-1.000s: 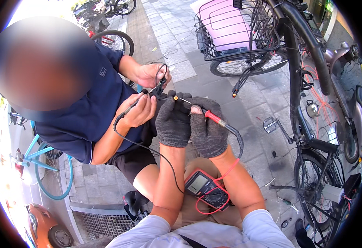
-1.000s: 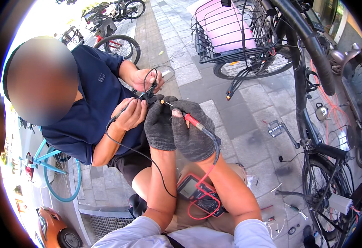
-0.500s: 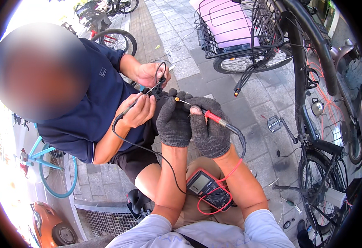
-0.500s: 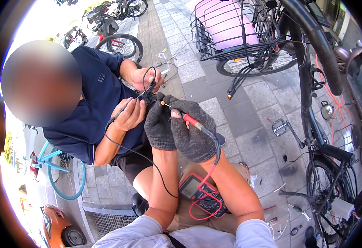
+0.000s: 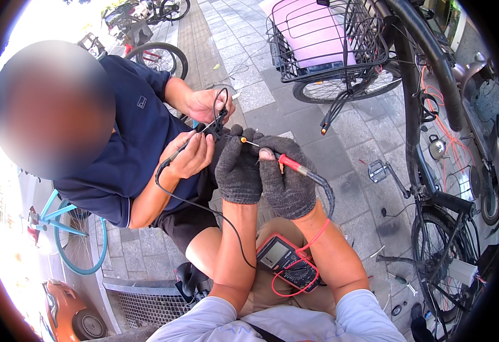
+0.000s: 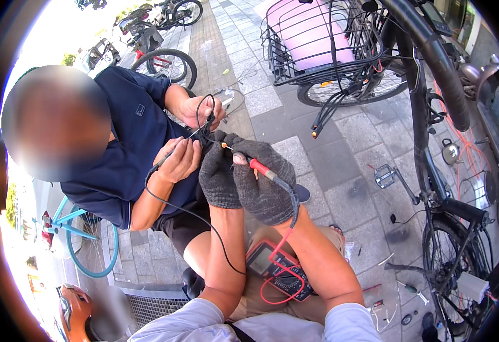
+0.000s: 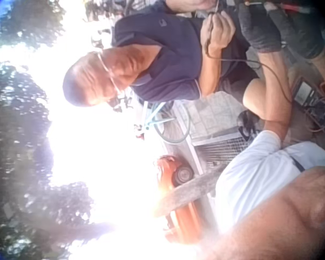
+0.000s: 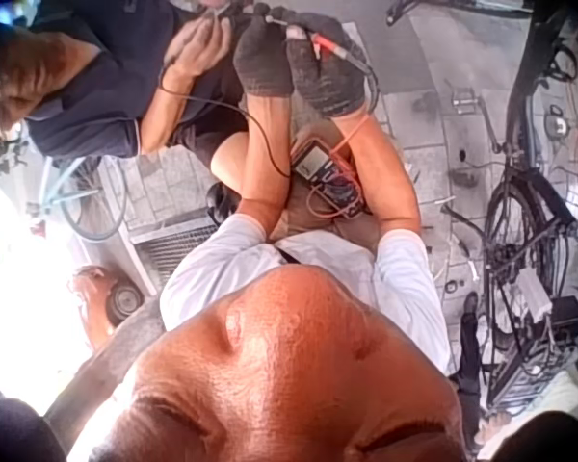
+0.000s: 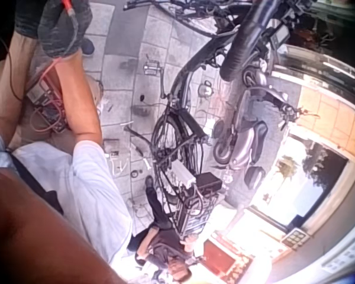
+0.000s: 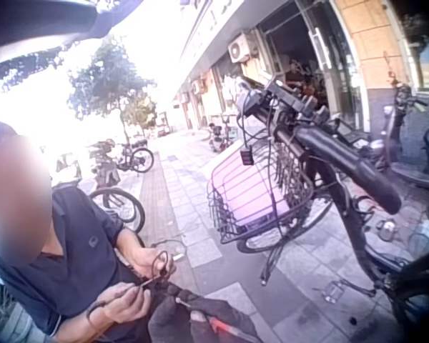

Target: The person sits on the sidewalk and uses a multimeter to test the electrical continuity and voltage of wires on an electric bicycle. They manipulate the multimeter probes and the bicycle's wiring harness while a second person observes and assists by holding wires.

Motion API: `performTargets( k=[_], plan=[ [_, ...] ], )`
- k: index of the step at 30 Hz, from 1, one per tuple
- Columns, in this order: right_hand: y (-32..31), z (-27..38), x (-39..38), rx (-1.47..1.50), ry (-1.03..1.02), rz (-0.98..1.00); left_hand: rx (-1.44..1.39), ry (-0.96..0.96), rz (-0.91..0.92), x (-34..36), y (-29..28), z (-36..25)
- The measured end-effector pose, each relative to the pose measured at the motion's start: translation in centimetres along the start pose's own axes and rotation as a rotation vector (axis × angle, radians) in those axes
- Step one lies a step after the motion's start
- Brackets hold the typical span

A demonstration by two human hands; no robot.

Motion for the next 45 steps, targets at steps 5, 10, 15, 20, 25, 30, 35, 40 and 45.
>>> performTargets(
  k=[5, 10, 15, 20, 25, 30, 35, 40, 45],
  plan=[
    [0.1, -0.1, 0.0, -0.020, -0.008, 0.010, -0.003, -0.001, -0.003, 0.1, -0.4, 0.0],
    [0.1, 0.0, 0.1, -0.032, -0.022, 0.013, -0.033, -0.023, -0.002, 0.0, -0.4, 0.2],
    [0.2, 0.1, 0.1, -0.048, -0.021, 0.022, -0.053, -0.021, 0.093, 0.4, 0.4, 0.1],
    [-0.3, -0.1, 0.0, -0.068, -0.063, -0.009, -0.069, -0.048, 0.191, 1.2, 1.2, 0.8],
    [0.7, -0.2, -0.5, -0.217, -0.165, 0.021, -0.016, -0.047, -0.009, 0.9, -2.9, -0.4],
    [-0.5, 0.7, -0.8, -0.312, -0.298, -0.118, -0.008, -0.113, 0.217, 2.3, -2.9, 0.1],
    [-1.0, -0.5, 0.1, -0.096, -0.116, -0.098, -0.011, -0.099, 0.190, 1.2, -1.7, 0.9],
    [-0.5, -0.5, -0.3, -0.212, -0.121, -0.049, 0.065, 0.012, 0.116, 1.4, -0.5, 0.2],
    [-0.2, 0.5, -0.2, -0.264, -0.250, -0.110, -0.184, -0.147, 0.190, 1.1, -0.5, 1.5]
  ],
)
Point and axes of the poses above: each hand's wrist, its own x-axis towards the middle knuckle, its own y-axis out of the palm, z = x × y, the point moved 9 cm from there along x, towards the middle knuckle, and after that the axes turned 1 degree about y, right-handed, at the moved point
